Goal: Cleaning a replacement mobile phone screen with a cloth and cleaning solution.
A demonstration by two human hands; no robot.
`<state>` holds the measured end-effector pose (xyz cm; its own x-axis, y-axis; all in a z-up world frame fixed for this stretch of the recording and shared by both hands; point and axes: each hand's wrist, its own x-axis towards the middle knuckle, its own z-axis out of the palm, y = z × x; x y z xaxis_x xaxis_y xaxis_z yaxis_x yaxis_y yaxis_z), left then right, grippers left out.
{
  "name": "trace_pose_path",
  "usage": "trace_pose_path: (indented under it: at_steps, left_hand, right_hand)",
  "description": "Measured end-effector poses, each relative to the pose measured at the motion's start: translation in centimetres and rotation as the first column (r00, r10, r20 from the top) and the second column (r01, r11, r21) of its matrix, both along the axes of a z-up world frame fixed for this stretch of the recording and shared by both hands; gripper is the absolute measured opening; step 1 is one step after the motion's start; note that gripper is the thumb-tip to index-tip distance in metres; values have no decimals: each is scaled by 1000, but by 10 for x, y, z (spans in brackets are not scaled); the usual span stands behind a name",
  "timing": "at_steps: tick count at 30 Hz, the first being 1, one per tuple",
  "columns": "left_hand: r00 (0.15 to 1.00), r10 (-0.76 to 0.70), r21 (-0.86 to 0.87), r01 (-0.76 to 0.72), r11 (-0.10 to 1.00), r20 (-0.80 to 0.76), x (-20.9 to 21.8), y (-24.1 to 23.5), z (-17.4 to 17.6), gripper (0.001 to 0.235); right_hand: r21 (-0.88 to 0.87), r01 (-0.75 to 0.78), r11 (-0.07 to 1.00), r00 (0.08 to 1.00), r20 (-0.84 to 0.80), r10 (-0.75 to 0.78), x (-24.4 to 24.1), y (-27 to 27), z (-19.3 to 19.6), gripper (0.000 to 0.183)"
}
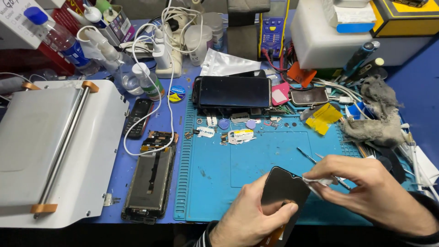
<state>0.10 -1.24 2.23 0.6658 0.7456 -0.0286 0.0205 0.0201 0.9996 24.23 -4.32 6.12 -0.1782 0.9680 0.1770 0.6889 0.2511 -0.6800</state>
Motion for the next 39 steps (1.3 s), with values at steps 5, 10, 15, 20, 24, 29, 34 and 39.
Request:
trace_pose_path:
  at_steps: [5, 10, 15, 20, 24, 29, 34, 39]
  left_hand:
    - [998, -44, 107, 49, 993, -45, 7, 1, 8, 29]
    - [1000, -6, 77, 6, 997, -4, 8, 1, 16, 26]
    - [995, 87, 80, -91, 993, 44, 8, 0, 7, 24]
    - [990, 108, -85, -100, 991, 94, 22, -8, 2, 27]
    - [996, 93, 27, -93, 995, 17, 15, -4, 2, 29]
    - [969, 175, -96, -161, 982, 176, 21, -7, -2, 36]
    - [977, 163, -16, -163, 987, 135, 20, -8, 7, 33]
    - [964, 235, -38, -232, 972, 122, 14, -4, 5, 22]
  right_hand:
    - [56, -84, 995, 996, -10, 85, -10, 7, 6, 30]
    - [135, -31, 990, 999, -30, 36, -22, 12, 1, 34]
    - [75, -11, 997, 1000, -21, 12, -16, 13, -1, 32]
    - [262, -78, 962, 993, 101, 53, -29, 15, 0, 40]
    - [199, -86, 976, 995, 61, 75, -24, 14, -3, 40]
    - [309, -120, 943, 989, 119, 87, -30, 14, -1, 38]
    - [348, -128, 929, 988, 131, 87, -39, 14, 1, 37]
    - [358, -106, 928, 978, 204, 33, -34, 12, -2, 33]
